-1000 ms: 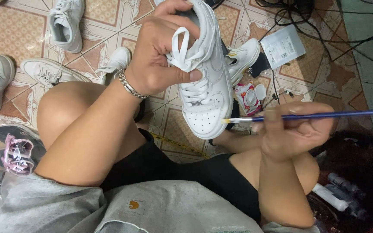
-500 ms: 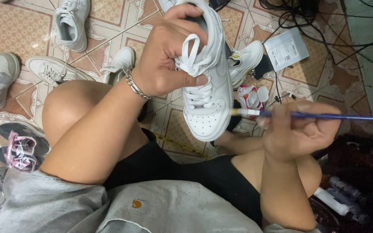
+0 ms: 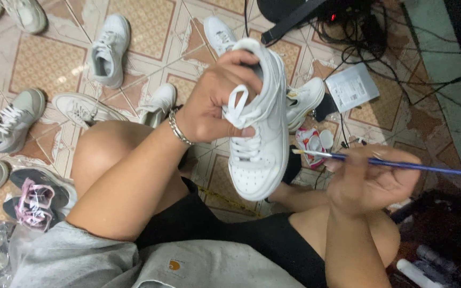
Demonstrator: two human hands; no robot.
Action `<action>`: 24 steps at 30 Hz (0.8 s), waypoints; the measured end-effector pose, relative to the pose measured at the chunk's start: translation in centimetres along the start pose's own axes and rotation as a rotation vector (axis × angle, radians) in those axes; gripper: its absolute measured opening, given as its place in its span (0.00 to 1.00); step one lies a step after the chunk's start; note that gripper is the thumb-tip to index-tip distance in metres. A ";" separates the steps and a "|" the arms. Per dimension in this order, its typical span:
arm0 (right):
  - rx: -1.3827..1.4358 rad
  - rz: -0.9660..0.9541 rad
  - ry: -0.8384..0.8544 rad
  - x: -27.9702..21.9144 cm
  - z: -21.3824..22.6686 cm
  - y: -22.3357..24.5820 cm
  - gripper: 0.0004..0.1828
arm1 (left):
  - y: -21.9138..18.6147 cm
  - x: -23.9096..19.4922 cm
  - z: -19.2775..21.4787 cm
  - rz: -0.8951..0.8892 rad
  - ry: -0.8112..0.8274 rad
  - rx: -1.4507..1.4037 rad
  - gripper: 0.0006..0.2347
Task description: The person sits on the floor and uses a small brush to apply white paint to a white sneaker. They repeatedly dip the brush into a container on a nearby desk to reload paint and carefully apply it to the shoe's upper and toe box.
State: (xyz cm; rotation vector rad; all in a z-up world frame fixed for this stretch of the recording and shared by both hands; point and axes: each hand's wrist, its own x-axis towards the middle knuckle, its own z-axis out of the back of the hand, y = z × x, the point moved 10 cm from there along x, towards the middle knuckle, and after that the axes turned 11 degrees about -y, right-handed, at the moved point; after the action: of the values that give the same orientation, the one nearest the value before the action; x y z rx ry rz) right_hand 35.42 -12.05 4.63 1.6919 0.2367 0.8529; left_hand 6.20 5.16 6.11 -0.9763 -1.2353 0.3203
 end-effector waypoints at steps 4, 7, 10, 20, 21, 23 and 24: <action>0.064 0.122 -0.087 1.5 2.0 -0.1 0.16 | -0.5 -0.9 -1.0 0.039 0.055 -0.025 0.11; 0.014 0.189 -0.109 2.0 1.2 0.9 0.11 | -2.3 -1.2 -2.1 -0.035 0.143 -0.022 0.11; -0.026 0.226 -0.087 2.2 0.1 2.2 0.11 | -5.3 -1.2 -3.5 -0.219 0.251 0.099 0.20; -0.013 0.223 -0.137 4.4 1.4 -0.8 0.10 | -1.7 -7.1 -6.4 -0.987 0.285 0.958 0.17; 0.008 0.111 -0.074 4.6 1.0 -2.1 0.15 | -1.3 -7.5 -6.6 -1.029 0.333 0.947 0.16; 0.021 -0.007 -0.003 4.4 0.2 -3.1 0.21 | -1.1 -7.8 -7.6 -1.060 0.378 0.937 0.16; 0.006 -0.023 0.133 3.9 -1.5 -3.0 0.23 | -2.2 -7.6 -7.8 -1.097 0.282 0.877 0.13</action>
State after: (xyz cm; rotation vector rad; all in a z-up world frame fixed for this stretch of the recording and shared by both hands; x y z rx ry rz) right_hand 38.10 -7.76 3.62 1.6367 0.3493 0.9499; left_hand 9.92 -4.84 2.86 0.4410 -1.0340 -0.1582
